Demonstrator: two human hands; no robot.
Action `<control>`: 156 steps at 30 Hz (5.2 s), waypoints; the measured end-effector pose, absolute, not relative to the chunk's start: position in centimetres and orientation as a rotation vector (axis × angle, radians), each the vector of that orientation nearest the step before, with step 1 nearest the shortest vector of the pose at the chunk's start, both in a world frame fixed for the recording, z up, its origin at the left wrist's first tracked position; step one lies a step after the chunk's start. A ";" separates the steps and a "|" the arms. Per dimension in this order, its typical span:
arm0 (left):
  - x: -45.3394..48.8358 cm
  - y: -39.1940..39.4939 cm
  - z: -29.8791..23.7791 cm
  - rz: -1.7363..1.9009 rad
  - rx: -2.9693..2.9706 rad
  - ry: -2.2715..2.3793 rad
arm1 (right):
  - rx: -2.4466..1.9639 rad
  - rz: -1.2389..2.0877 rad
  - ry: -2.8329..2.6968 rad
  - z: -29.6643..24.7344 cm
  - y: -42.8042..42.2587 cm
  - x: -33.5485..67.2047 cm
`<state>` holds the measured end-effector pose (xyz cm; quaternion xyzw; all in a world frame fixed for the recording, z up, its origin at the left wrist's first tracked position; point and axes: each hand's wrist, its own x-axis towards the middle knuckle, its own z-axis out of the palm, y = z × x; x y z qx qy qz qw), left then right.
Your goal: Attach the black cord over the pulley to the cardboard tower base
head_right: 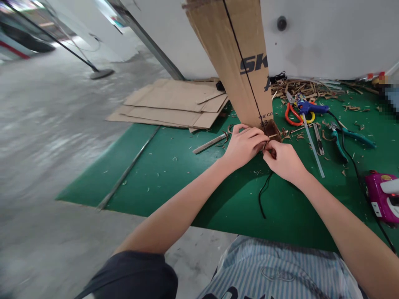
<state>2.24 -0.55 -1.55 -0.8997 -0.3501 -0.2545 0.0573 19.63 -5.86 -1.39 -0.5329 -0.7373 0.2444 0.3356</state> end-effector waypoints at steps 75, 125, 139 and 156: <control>2.4 -1.7 -0.2 -0.675 -2.754 -1.003 | -1.365 0.283 -2.137 -0.6 -7.1 19.7; 2.5 0.6 2.2 -0.339 -3.005 -1.216 | -2.063 0.139 -2.160 -0.9 -5.5 18.0; 2.8 1.9 3.2 -0.249 -3.163 -1.185 | -2.108 0.002 -2.104 -1.1 -4.4 17.2; 3.9 3.1 5.9 0.193 -3.237 -1.375 | -1.951 -0.374 -2.159 -1.7 -4.0 18.0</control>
